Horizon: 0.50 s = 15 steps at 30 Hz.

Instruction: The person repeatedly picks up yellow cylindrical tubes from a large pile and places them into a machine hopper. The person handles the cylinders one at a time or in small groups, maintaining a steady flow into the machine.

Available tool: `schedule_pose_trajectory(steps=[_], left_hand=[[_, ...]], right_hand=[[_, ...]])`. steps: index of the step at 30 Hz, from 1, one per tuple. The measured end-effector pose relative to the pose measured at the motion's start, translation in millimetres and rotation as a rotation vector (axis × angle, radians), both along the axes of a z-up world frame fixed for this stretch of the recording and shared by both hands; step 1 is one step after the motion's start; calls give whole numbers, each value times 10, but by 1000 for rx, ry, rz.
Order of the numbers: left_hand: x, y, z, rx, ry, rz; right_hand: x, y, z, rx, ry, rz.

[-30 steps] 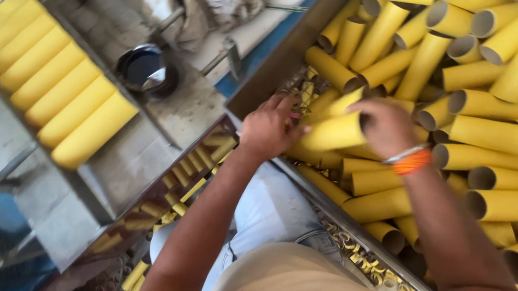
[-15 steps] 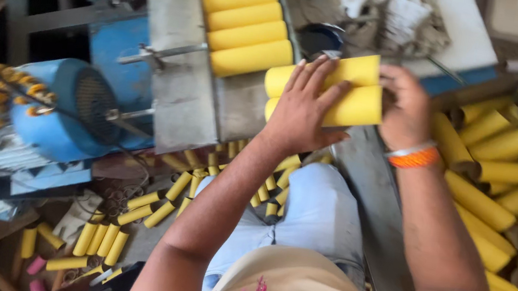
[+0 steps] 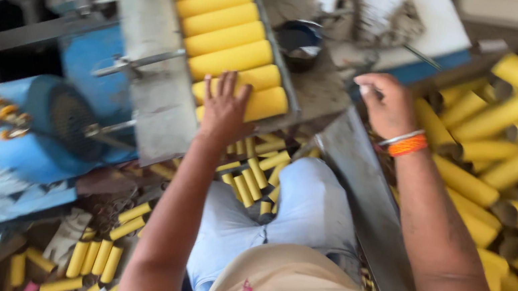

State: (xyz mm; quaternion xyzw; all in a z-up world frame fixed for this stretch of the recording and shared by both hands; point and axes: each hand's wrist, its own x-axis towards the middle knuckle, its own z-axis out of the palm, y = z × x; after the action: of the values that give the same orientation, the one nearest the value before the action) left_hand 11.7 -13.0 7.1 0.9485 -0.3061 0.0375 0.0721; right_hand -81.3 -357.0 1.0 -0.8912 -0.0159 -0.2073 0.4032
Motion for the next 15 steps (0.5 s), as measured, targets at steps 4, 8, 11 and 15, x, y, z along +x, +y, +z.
schedule_pose_trajectory(steps=[4,8,11,15], left_hand=[[-289,-417,177,-354,37,-225],[-713,-1197,218,-538,111,-564],[-967,-1796,166,-558,328,-712],[-1149,-2474,42,-334,503,-650]], right_hand=[[-802,-1215,-623,311,222,-231],[-1546,-1895,-1391,-56,467,-517],[-1920,-1988,-1648,-213,694,-594],[-1812,-1704,-1712,-384,819,-520]])
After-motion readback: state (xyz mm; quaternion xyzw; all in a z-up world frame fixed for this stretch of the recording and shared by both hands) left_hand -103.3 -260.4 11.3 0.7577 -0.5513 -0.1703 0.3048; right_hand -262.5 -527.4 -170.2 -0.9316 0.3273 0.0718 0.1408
